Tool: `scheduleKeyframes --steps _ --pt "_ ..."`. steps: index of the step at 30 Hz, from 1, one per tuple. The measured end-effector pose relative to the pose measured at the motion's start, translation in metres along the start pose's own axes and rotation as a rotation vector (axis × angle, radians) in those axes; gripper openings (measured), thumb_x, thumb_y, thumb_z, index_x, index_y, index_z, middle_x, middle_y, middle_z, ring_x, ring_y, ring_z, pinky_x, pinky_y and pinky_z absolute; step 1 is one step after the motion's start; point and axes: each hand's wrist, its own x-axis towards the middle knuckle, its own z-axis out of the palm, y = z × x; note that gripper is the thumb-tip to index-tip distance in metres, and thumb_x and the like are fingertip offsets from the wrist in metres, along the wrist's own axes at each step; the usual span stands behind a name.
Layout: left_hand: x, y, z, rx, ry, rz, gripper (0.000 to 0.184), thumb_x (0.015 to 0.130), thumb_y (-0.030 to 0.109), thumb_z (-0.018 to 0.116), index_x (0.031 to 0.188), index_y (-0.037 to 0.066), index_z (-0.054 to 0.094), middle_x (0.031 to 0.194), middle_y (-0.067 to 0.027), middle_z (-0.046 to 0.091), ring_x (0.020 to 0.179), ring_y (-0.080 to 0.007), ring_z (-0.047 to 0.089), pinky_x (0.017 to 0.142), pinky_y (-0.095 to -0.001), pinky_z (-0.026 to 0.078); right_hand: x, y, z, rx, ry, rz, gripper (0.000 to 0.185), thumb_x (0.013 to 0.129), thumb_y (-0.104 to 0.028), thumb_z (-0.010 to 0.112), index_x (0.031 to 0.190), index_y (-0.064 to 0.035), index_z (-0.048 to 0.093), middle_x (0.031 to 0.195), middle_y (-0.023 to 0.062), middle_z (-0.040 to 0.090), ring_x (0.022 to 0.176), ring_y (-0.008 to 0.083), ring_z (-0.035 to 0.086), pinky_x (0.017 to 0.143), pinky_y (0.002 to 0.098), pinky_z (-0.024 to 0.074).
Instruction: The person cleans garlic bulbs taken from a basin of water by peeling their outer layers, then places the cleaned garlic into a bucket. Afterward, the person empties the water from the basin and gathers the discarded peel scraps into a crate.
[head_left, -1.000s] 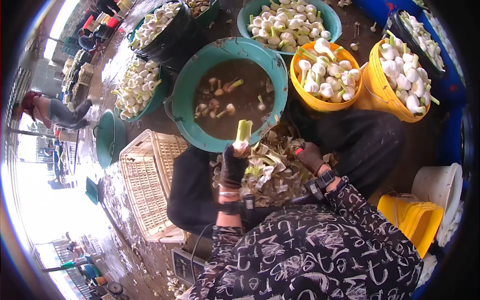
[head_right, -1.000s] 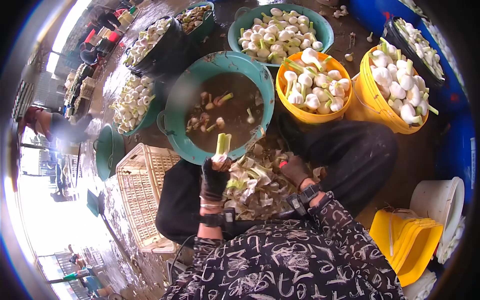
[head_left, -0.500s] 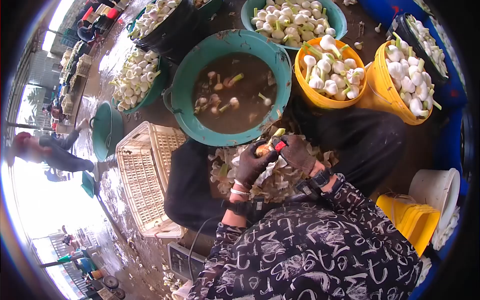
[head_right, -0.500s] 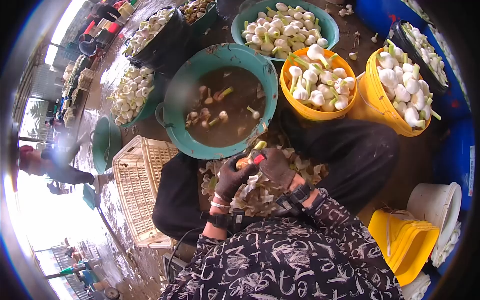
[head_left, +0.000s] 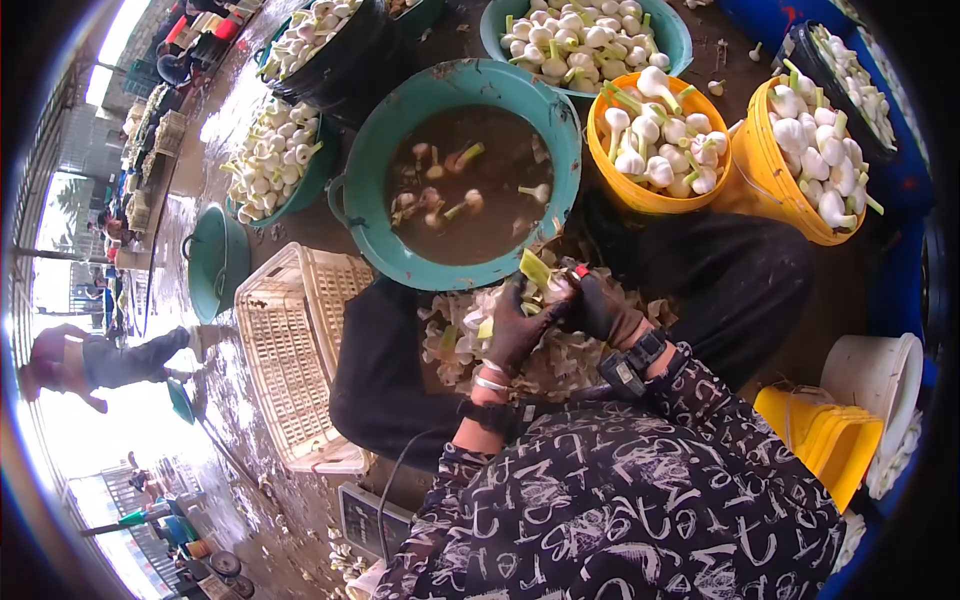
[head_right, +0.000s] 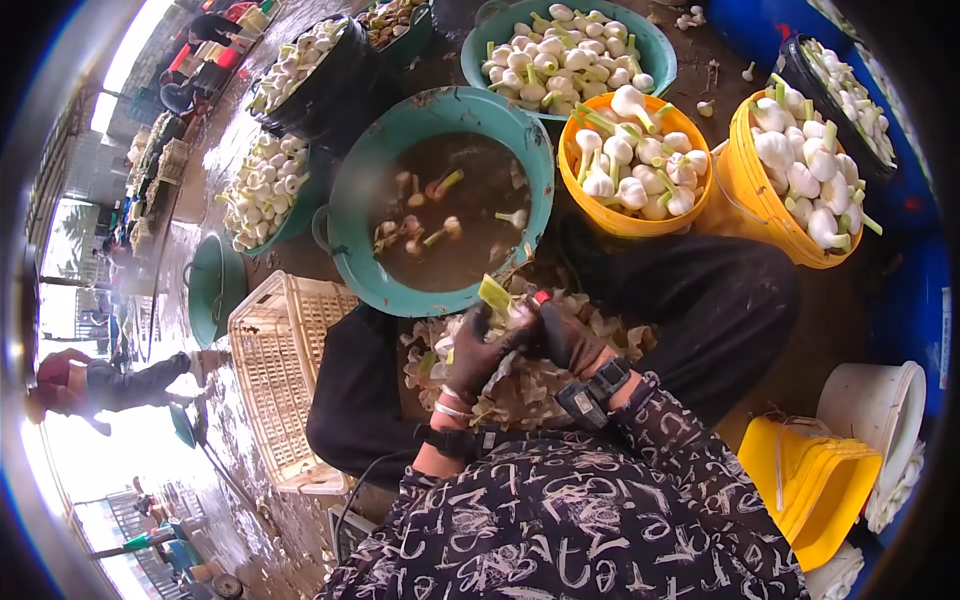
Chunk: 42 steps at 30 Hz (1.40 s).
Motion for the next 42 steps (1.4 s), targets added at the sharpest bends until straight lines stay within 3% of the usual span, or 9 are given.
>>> scheduleKeyframes --steps 4,6,8,20,22,26,28,34,42 --pt "0.002 0.024 -0.005 0.705 0.352 0.485 0.065 0.069 0.026 0.076 0.120 -0.002 0.049 0.103 -0.0162 0.060 0.094 -0.0285 0.059 0.084 -0.0350 0.046 0.003 -0.020 -0.011 -0.388 -0.131 0.063 0.031 0.091 -0.037 0.046 0.090 -0.0076 0.056 0.079 0.0061 0.060 0.069 0.0155 0.056 0.056 0.0296 0.0450" --pt "0.001 0.020 -0.012 0.908 -0.047 0.275 0.050 0.068 0.029 0.074 0.112 0.008 0.059 0.092 -0.0132 0.064 0.085 -0.0307 0.061 0.077 -0.0359 0.048 0.021 -0.003 -0.027 -1.120 -0.336 -0.572 0.029 0.088 -0.032 0.052 0.087 -0.0031 0.054 0.073 0.0054 0.058 0.065 0.0163 0.055 0.059 0.0329 0.0440" --pt "0.004 0.006 -0.012 0.954 -0.090 0.109 0.036 0.070 0.030 0.072 0.102 0.014 0.065 0.083 -0.0119 0.065 0.076 -0.0312 0.062 0.069 -0.0368 0.048 0.036 0.013 -0.040 -1.144 -0.228 -0.428 0.027 0.086 -0.029 0.055 0.088 -0.0017 0.054 0.073 0.0057 0.057 0.065 0.0152 0.054 0.058 0.0321 0.0434" --pt "-0.007 -0.001 -0.033 -0.093 -0.047 -0.436 0.022 0.077 0.016 0.068 0.092 0.000 0.064 0.077 -0.0094 0.066 0.068 -0.0155 0.062 0.062 -0.0295 0.049 0.018 -0.010 -0.025 -0.544 -0.451 -0.123 0.039 0.080 -0.016 0.061 0.115 -0.0038 0.049 0.100 0.0029 0.054 0.088 0.0087 0.050 0.076 0.0225 0.0428" --pt "-0.014 -0.011 -0.033 0.728 0.028 0.532 0.025 0.075 0.007 0.065 0.098 0.000 0.060 0.090 -0.0156 0.064 0.082 -0.0290 0.063 0.071 -0.0343 0.050 0.008 -0.013 -0.016 -0.351 -0.396 -0.037 0.043 0.080 -0.015 0.062 0.119 -0.0037 0.048 0.106 0.0034 0.053 0.094 0.0093 0.049 0.081 0.0236 0.0422" --pt "-0.019 -0.017 -0.028 0.616 0.166 0.531 0.030 0.075 0.008 0.065 0.103 0.001 0.059 0.089 -0.0159 0.064 0.082 -0.0301 0.063 0.072 -0.0348 0.050 0.003 -0.020 0.000 -0.287 -0.489 -0.149 0.047 0.076 -0.012 0.066 0.120 -0.0051 0.050 0.121 0.0081 0.050 0.111 0.0198 0.048 0.092 0.0309 0.0396" --pt "-0.021 -0.014 -0.027 0.633 0.192 0.573 0.030 0.076 0.009 0.066 0.104 0.001 0.059 0.089 -0.0162 0.063 0.082 -0.0304 0.063 0.072 -0.0344 0.050 -0.005 -0.022 0.007 -1.425 -0.318 -0.943 0.043 0.073 -0.010 0.065 0.115 -0.0082 0.056 0.122 0.0126 0.052 0.114 0.0286 0.047 0.095 0.0329 0.0387" --pt "-0.019 0.001 -0.027 -0.177 0.229 -0.209 0.033 0.088 0.030 0.057 0.101 0.000 0.063 0.089 -0.0028 0.062 0.075 -0.0084 0.053 0.062 -0.0250 0.043 0.002 -0.004 0.001 -1.280 0.039 -0.810 0.038 0.070 -0.016 0.065 0.106 -0.0083 0.056 0.101 0.0150 0.058 0.093 0.0335 0.056 0.078 0.0386 0.0455" --pt "-0.025 0.008 -0.030 -0.176 0.254 -0.087 0.024 0.086 0.018 0.062 0.102 -0.001 0.063 0.089 -0.0009 0.062 0.079 -0.0073 0.054 0.071 -0.0233 0.045 0.015 0.007 -0.011 -0.935 0.039 -0.601 0.019 0.076 -0.019 0.067 0.086 -0.0040 0.061 0.070 0.0057 0.061 0.063 0.0176 0.058 0.057 0.0310 0.0451"
